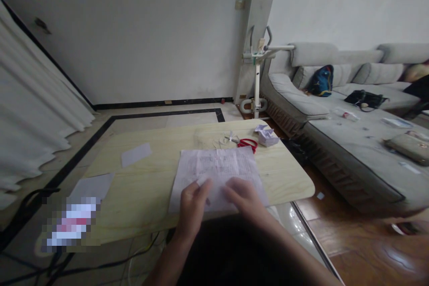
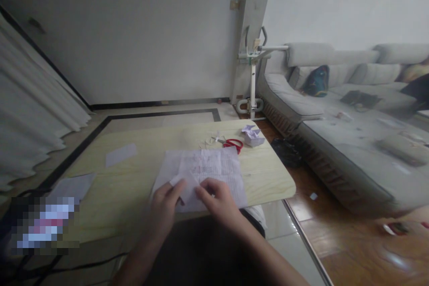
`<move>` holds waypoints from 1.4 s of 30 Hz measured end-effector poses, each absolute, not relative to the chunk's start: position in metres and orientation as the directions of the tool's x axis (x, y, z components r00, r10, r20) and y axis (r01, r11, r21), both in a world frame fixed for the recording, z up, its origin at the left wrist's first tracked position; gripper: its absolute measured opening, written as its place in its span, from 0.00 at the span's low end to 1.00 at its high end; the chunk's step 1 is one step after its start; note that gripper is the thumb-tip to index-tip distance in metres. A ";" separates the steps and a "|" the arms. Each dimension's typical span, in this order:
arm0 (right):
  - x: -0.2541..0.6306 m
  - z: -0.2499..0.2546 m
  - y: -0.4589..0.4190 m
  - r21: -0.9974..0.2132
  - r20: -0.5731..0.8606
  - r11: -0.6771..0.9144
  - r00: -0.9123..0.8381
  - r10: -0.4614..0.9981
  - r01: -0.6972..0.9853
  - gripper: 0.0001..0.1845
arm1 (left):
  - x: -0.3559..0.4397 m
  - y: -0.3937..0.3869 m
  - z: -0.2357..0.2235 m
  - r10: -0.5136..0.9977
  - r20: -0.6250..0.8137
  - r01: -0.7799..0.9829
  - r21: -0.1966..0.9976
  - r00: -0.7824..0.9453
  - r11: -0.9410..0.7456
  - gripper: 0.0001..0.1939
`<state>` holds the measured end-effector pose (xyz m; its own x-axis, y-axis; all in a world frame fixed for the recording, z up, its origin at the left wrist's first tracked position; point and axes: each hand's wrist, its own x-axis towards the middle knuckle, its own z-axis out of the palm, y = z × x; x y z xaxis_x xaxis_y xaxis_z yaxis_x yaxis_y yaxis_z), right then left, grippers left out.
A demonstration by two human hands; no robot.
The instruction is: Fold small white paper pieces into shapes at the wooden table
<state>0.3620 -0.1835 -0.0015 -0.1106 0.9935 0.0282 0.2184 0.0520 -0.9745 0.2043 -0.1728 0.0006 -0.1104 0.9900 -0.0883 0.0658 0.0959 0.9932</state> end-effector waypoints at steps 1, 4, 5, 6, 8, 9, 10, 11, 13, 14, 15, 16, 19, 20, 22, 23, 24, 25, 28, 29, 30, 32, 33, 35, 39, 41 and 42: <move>0.363 -0.002 -0.182 -0.980 0.032 0.048 -0.085 0.996 0.193 0.16 | 0.203 -0.173 -0.002 0.991 -0.093 0.053 0.994 -0.099 0.098 0.16; 0.370 0.002 -0.180 -0.988 0.049 0.052 -0.024 0.999 0.144 0.14 | 0.198 -0.174 -0.009 0.993 -0.116 0.012 0.993 -0.024 0.117 0.14; 0.373 0.005 -0.181 -0.986 0.053 0.058 -0.034 0.998 0.154 0.13 | 0.197 -0.174 -0.009 0.992 -0.127 -0.001 0.992 -0.001 0.127 0.13; 0.375 0.008 -0.182 -0.982 0.056 0.067 -0.067 0.996 0.175 0.12 | 0.196 -0.174 -0.009 0.991 -0.133 -0.006 0.991 0.020 0.133 0.13; 0.379 0.013 -0.185 -0.965 0.045 0.097 -0.211 0.976 0.245 0.10 | 0.194 -0.173 -0.006 0.989 -0.126 0.028 0.992 0.075 0.124 0.15; 0.379 0.015 -0.186 -0.955 0.044 0.120 -0.270 0.962 0.271 0.10 | 0.194 -0.173 -0.003 0.987 -0.118 0.067 0.992 0.106 0.111 0.14; 0.379 0.016 -0.188 -0.947 0.044 0.137 -0.304 0.952 0.292 0.10 | 0.194 -0.173 -0.001 0.984 -0.110 0.112 0.989 0.138 0.095 0.14; 0.379 0.016 -0.188 -0.944 0.059 0.146 -0.284 0.957 0.296 0.10 | 0.195 -0.172 0.001 0.982 -0.108 0.151 0.985 0.155 0.084 0.13; 0.378 0.015 -0.187 -0.951 0.091 0.142 -0.192 0.977 0.275 0.11 | 0.196 -0.173 0.004 0.986 -0.096 0.198 0.978 0.136 0.068 0.14; 0.378 0.013 -0.186 -0.959 0.085 0.122 -0.154 0.984 0.256 0.12 | 0.196 -0.173 0.004 0.990 -0.086 0.205 0.977 0.109 0.062 0.14; 0.379 0.012 -0.184 -0.968 0.081 0.104 -0.111 0.991 0.226 0.12 | 0.196 -0.173 0.004 0.995 -0.070 0.204 0.977 0.075 0.054 0.15; 0.380 0.012 -0.182 -0.978 0.076 0.087 -0.062 0.995 0.191 0.13 | 0.195 -0.173 0.004 0.998 -0.055 0.195 0.980 0.031 0.048 0.15; 0.383 0.011 -0.179 -0.993 0.079 0.072 0.063 0.995 0.097 0.14 | 0.195 -0.172 0.003 0.991 -0.046 0.095 0.994 -0.129 0.058 0.16; 0.383 0.011 -0.179 -0.993 0.075 0.070 0.053 0.996 0.090 0.13 | 0.195 -0.172 0.003 0.985 -0.059 0.051 0.996 -0.163 0.068 0.16; 0.380 0.010 -0.182 -0.987 0.077 0.081 -0.038 0.996 0.136 0.13 | 0.196 -0.171 0.002 0.978 -0.102 -0.041 0.995 -0.181 0.096 0.17; 0.377 0.009 -0.183 -0.977 0.084 0.100 -0.088 0.993 0.189 0.13 | 0.197 -0.171 0.001 0.977 -0.125 -0.077 0.991 -0.174 0.113 0.18; 0.375 0.007 -0.185 -0.961 0.098 0.124 -0.116 0.988 0.246 0.14 | 0.198 -0.172 0.000 0.975 -0.145 -0.105 0.986 -0.167 0.129 0.18; 0.373 0.005 -0.186 -0.950 0.097 0.133 -0.135 0.986 0.284 0.16 | 0.199 -0.172 0.000 0.975 -0.160 -0.120 0.982 -0.154 0.143 0.18; 0.368 0.000 -0.186 -0.974 0.045 0.073 -0.132 0.990 0.215 0.22 | 0.200 -0.174 -0.001 0.980 -0.152 -0.064 0.987 -0.129 0.145 0.18; 0.368 -0.001 -0.186 -0.985 0.023 0.044 -0.126 0.992 0.168 0.23 | 0.200 -0.175 -0.001 0.983 -0.142 -0.030 0.990 -0.116 0.139 0.18; 0.367 -0.002 -0.185 -0.992 0.007 0.022 -0.116 0.993 0.127 0.25 | 0.200 -0.176 0.000 0.985 -0.135 -0.007 0.991 -0.105 0.135 0.18; 0.368 -0.003 -0.184 -0.997 -0.002 0.005 -0.081 0.997 0.076 0.26 | 0.202 -0.178 0.001 0.986 -0.150 0.018 0.988 -0.068 0.152 0.19; 0.368 -0.003 -0.184 -0.998 0.002 0.005 -0.061 0.998 0.060 0.27 | 0.203 -0.179 0.001 0.985 -0.166 0.032 0.985 -0.042 0.168 0.19; 0.369 -0.004 -0.183 -0.999 0.013 0.014 -0.031 0.999 0.041 0.26 | 0.205 -0.179 0.001 0.982 -0.187 0.083 0.979 0.001 0.186 0.18; 0.374 -0.002 -0.178 -0.996 0.060 0.057 0.047 0.997 0.070 0.24 | 0.205 -0.177 -0.002 0.980 -0.197 0.160 0.968 0.018 0.191 0.17; 0.375 0.000 -0.177 -0.994 0.078 0.072 0.073 0.994 0.084 0.20 | 0.205 -0.176 -0.005 0.974 -0.217 0.167 0.964 0.060 0.205 0.17; 0.376 0.000 -0.176 -0.992 0.080 0.074 0.061 0.995 0.098 0.18 | 0.205 -0.176 -0.007 0.971 -0.221 0.176 0.963 0.095 0.202 0.17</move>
<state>0.3757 -0.1764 0.0005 0.0611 0.9949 0.0803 0.0977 0.0741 -0.9925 0.2055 -0.1759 -0.0069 0.0948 0.9707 -0.2210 0.1758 0.2021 0.9634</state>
